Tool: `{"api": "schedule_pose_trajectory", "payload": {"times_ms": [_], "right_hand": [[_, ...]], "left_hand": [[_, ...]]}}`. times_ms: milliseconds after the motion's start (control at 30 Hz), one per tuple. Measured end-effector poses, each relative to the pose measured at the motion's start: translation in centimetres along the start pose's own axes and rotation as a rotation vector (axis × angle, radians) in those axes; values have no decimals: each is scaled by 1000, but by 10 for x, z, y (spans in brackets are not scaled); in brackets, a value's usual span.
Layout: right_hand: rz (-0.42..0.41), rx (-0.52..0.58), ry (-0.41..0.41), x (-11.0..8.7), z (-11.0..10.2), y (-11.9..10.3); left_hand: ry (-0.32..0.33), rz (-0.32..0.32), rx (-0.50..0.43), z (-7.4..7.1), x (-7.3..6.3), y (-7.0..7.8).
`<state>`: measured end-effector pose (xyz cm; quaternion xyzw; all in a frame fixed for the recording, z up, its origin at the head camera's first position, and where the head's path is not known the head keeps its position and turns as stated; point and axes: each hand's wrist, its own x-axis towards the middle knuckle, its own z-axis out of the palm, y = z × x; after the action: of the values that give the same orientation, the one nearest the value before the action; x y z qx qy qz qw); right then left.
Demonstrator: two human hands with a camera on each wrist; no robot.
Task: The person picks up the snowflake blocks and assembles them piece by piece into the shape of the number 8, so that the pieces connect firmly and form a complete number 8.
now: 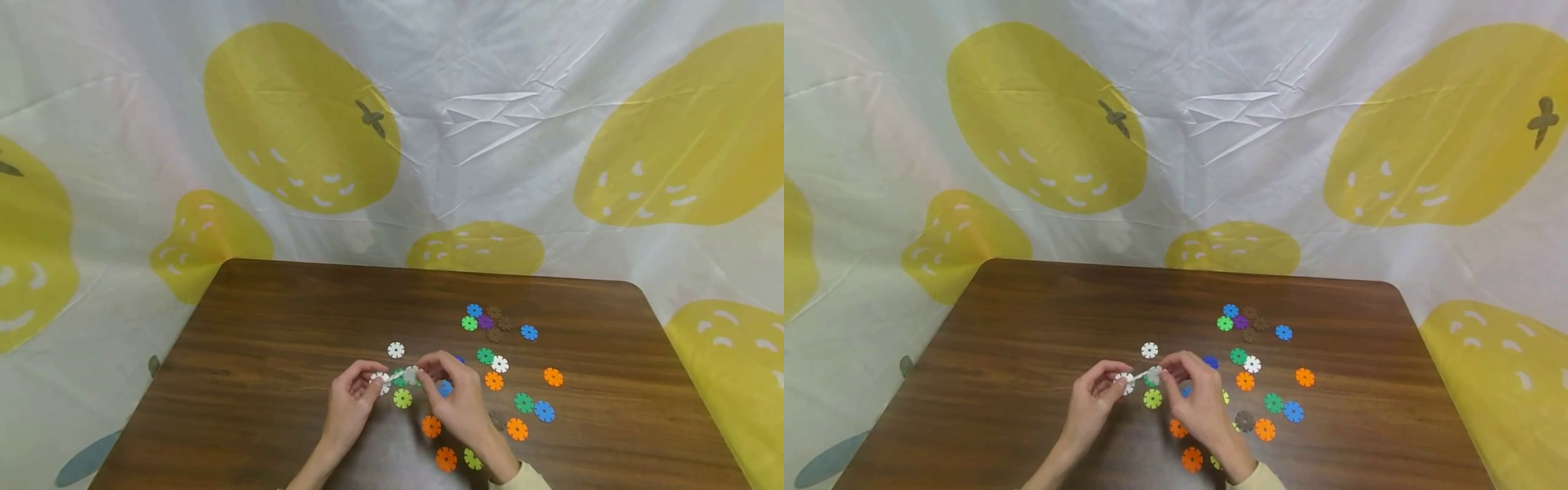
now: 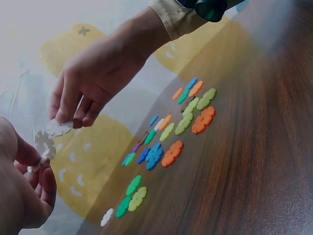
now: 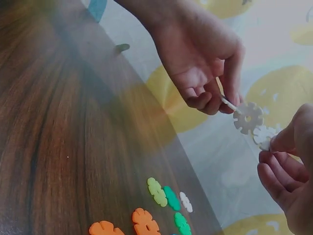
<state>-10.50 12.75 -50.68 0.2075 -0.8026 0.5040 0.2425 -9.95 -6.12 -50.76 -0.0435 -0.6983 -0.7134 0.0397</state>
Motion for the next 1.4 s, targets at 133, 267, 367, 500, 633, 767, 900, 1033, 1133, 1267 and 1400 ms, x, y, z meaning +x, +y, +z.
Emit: {"api": "schedule_pose_trajectory", "payload": {"times_ms": [133,267,367,500,633,767,900,1033,1133,1267,1400], "right_hand": [[44,22,-35,0,-4,-3],[88,51,-75,0,-8,-3],[115,65,-113,0,-9,-2],[124,77,-143,-1,-11,0],[129,98,-155,-1,-11,0],[138,143,-159,-2,-11,-1],[102,147,-145,-3,-10,-3],[79,158,-109,-4,-9,-2],[103,231,-80,-5,-9,-2],[166,312,-44,-8,-6,-2],[252,323,-17,-12,-3,-4]], "left_hand": [[-10,19,10,0,0,-1],[-20,45,36,-1,-1,0],[-33,88,78,-1,-2,0],[-40,143,133,-1,-3,1],[-32,176,159,-2,-3,1],[-30,218,203,-2,-5,2],[-35,261,242,-1,-6,4],[-28,262,239,1,-6,4],[-15,247,229,3,-6,4],[-1,225,216,5,-4,5],[-18,207,220,4,-2,8]]}}
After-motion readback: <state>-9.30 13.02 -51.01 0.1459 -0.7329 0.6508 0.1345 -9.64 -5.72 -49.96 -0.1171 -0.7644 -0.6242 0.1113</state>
